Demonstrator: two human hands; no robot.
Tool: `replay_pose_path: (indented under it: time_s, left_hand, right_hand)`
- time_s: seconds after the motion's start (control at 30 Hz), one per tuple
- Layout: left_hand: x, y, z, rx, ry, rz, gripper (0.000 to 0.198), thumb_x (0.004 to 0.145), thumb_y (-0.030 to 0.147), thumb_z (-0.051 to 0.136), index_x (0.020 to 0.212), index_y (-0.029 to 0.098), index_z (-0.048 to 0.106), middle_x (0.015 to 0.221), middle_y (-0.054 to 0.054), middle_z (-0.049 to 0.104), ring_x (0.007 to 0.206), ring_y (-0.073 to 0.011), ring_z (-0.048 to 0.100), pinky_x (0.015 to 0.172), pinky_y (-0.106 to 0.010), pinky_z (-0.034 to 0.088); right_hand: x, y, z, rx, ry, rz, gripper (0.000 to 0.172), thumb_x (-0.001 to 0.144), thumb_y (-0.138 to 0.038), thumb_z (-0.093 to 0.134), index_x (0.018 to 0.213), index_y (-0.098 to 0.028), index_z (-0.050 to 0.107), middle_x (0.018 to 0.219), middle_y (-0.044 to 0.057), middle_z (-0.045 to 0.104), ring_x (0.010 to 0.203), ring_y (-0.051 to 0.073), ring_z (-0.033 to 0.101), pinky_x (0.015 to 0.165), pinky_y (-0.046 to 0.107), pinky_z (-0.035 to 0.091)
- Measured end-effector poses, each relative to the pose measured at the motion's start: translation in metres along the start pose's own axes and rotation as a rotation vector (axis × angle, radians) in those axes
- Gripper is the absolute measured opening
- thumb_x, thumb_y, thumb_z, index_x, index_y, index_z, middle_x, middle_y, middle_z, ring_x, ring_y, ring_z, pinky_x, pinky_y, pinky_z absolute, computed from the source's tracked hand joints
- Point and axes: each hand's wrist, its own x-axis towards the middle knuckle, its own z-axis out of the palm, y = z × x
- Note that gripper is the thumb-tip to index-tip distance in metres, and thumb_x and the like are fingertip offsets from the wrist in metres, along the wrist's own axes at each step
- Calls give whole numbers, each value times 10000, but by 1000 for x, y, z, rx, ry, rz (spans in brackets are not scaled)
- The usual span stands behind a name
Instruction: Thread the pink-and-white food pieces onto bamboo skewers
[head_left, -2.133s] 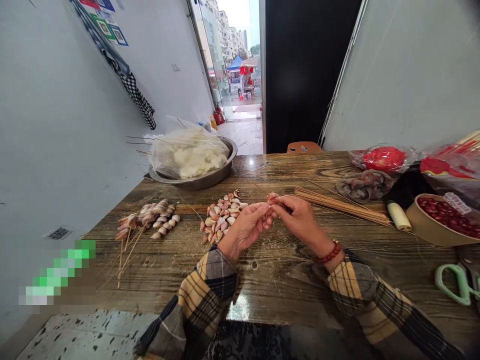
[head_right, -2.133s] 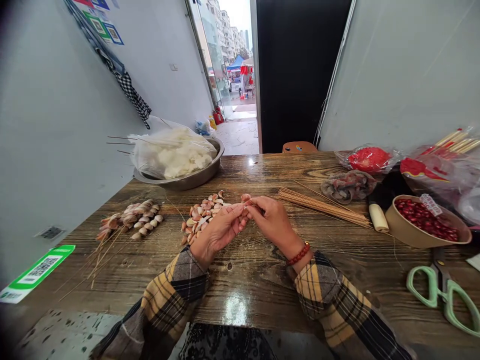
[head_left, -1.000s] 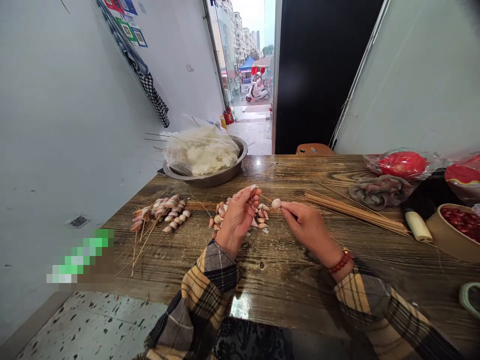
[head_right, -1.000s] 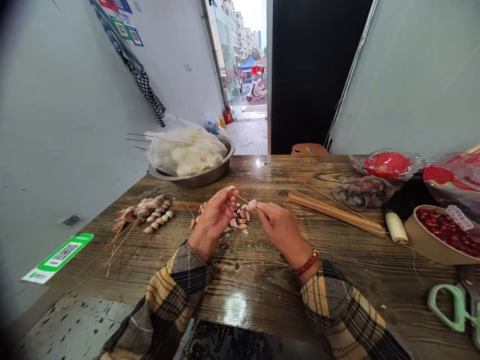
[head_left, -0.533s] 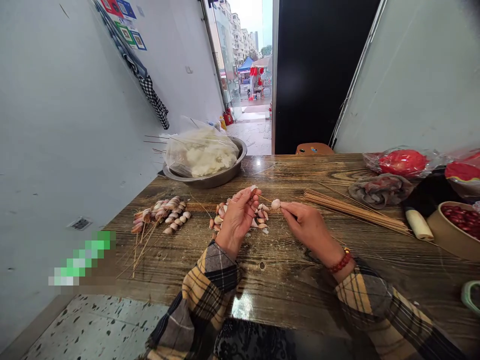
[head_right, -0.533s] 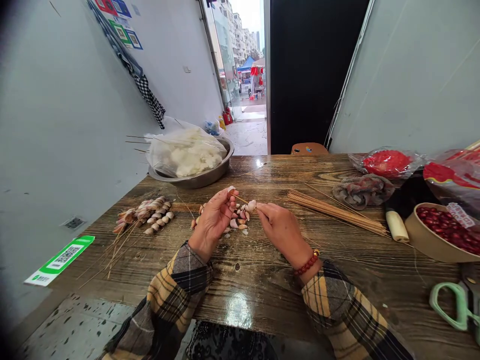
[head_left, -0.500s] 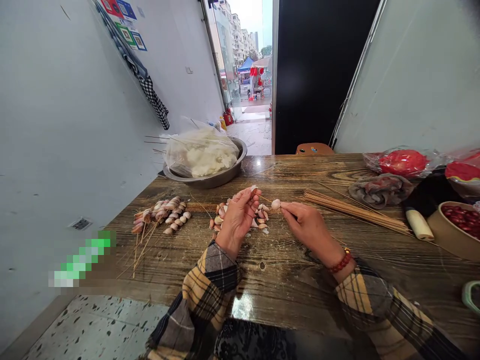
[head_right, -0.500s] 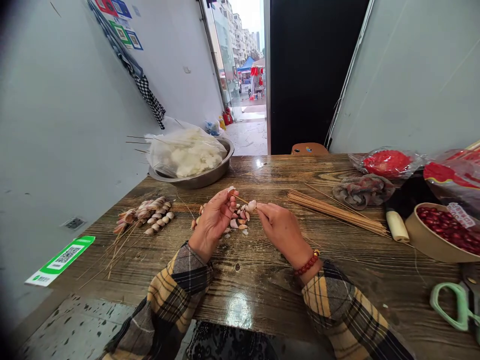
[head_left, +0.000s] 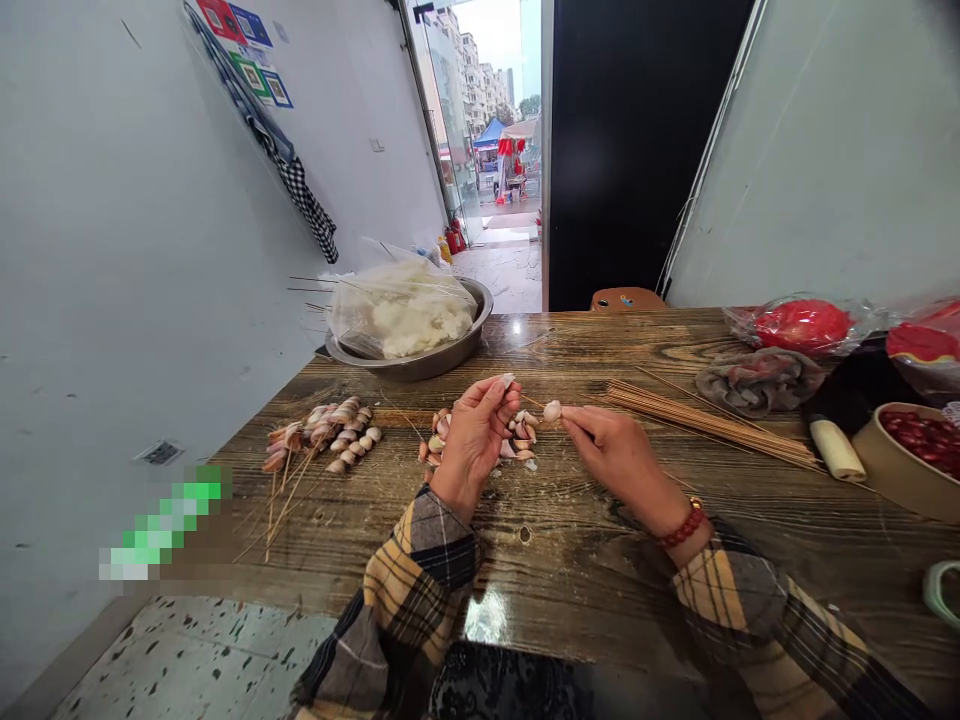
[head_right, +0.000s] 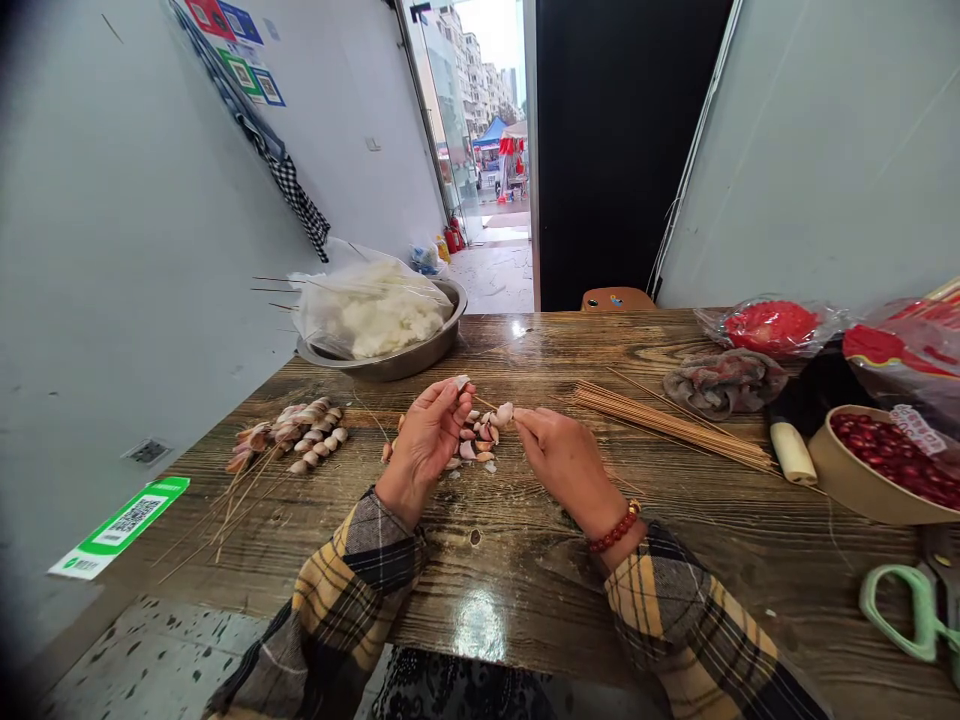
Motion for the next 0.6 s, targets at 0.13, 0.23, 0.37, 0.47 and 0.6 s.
replay_pose_path:
  time_s: [0.13, 0.23, 0.37, 0.47, 0.6]
  left_hand:
    - [0, -1, -1, -16, 27, -15, 109, 714, 144, 746, 792, 97, 687, 787, -53, 699, 624, -54, 624, 631, -134, 525]
    - [0, -2, -1, -33, 52, -25, 87, 725, 129, 734, 791, 98, 686, 791, -52, 697, 637, -54, 628, 640, -130, 524]
    - [1, -3, -1, -44, 39, -43, 110, 716, 122, 738, 809, 100, 683, 802, -48, 696, 627, -49, 621, 621, -127, 521]
    - [2, -5, -2, -19, -2, -51, 152, 701, 139, 755, 826, 102, 676, 815, -47, 695, 614, -41, 603, 602, -127, 512]
    - [1, -7, -3, 34, -39, -37, 230, 678, 206, 782, 854, 119, 662, 835, -34, 682, 598, -48, 576, 541, -151, 481]
  right_hand:
    - [1, 0, 1, 41, 6, -3, 275, 955, -269, 445, 1037, -238, 705, 1042, 63, 723, 897, 193, 675, 806, 299, 496]
    - [2, -2, 1, 72, 12, 2, 276, 952, -255, 445, 1029, -235, 709, 1031, 62, 727, 887, 194, 677, 796, 303, 502]
    - [2, -4, 0, 94, -3, 6, 275, 952, -248, 443, 1023, -237, 708, 1032, 60, 727, 892, 196, 677, 792, 307, 505]
    - [2, -4, 0, 100, -12, 10, 265, 946, -242, 454, 1024, -241, 707, 1021, 56, 729, 895, 197, 676, 789, 304, 505]
    - [2, -4, -1, 107, -8, 8, 275, 954, -248, 439, 1017, -233, 706, 1030, 60, 727, 916, 203, 674, 795, 306, 504]
